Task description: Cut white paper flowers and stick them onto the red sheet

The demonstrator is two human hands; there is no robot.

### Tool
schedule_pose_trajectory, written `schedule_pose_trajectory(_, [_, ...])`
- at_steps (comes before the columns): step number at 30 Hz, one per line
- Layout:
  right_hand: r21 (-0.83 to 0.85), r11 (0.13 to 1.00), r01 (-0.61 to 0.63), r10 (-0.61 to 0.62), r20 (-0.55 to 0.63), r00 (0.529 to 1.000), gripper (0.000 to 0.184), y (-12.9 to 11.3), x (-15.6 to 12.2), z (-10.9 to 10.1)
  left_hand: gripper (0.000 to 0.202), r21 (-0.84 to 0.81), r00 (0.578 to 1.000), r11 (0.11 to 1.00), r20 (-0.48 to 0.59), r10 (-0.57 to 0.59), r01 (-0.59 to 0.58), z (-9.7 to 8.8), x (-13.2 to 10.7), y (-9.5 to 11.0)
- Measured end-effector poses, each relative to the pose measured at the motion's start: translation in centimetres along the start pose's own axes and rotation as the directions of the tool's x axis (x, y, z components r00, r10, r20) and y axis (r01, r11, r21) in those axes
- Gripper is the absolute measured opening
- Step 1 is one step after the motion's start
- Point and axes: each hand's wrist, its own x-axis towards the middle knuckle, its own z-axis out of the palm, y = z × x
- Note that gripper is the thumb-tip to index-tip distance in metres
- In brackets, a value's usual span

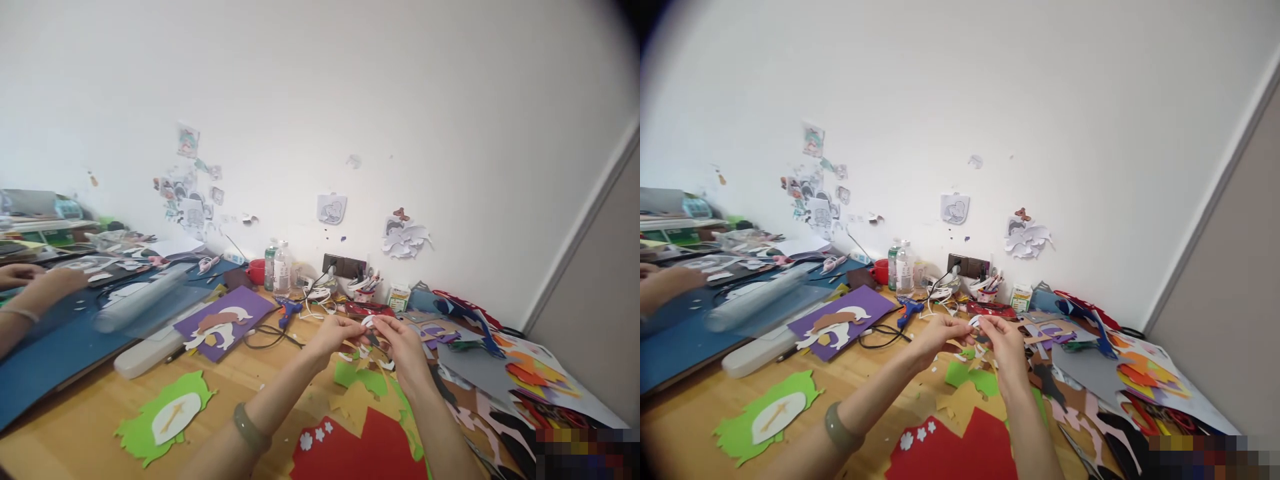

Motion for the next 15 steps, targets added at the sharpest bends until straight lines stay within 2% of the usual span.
schedule_pose_trajectory(8, [-0.017, 1.000, -0.011, 0.011, -0.026, 1.000, 0.016, 0.0, 0.1, -0.1, 0.034, 0.008, 1.000, 1.000, -0.005, 0.020, -0.020, -0.1, -0.1, 0.2])
schedule_pose_trajectory(10, [-0.026, 1.000, 0.005, -0.007, -0.069, 0.998, 0.021, -0.5, 0.2, 0.1, 0.034, 0.009, 0.999, 0.999, -0.008, 0.031, -0.031, -0.2, 0.0, 0.1])
schedule_pose_trajectory(13, [-0.058, 0.993, 0.102, -0.111, -0.188, 0.976, 0.031, -2.4, -1.3, 0.8, 0.035, 0.008, 0.999, 0.999, -0.020, 0.043, -0.042, -0.3, 0.1, 0.2])
schedule_pose_trajectory(15, [-0.106, 0.974, 0.201, -0.218, -0.185, 0.958, 0.031, -4.2, -3.8, 1.1, 0.036, 0.004, 0.999, 0.999, -0.030, 0.045, -0.045, -0.4, 0.1, 0.3])
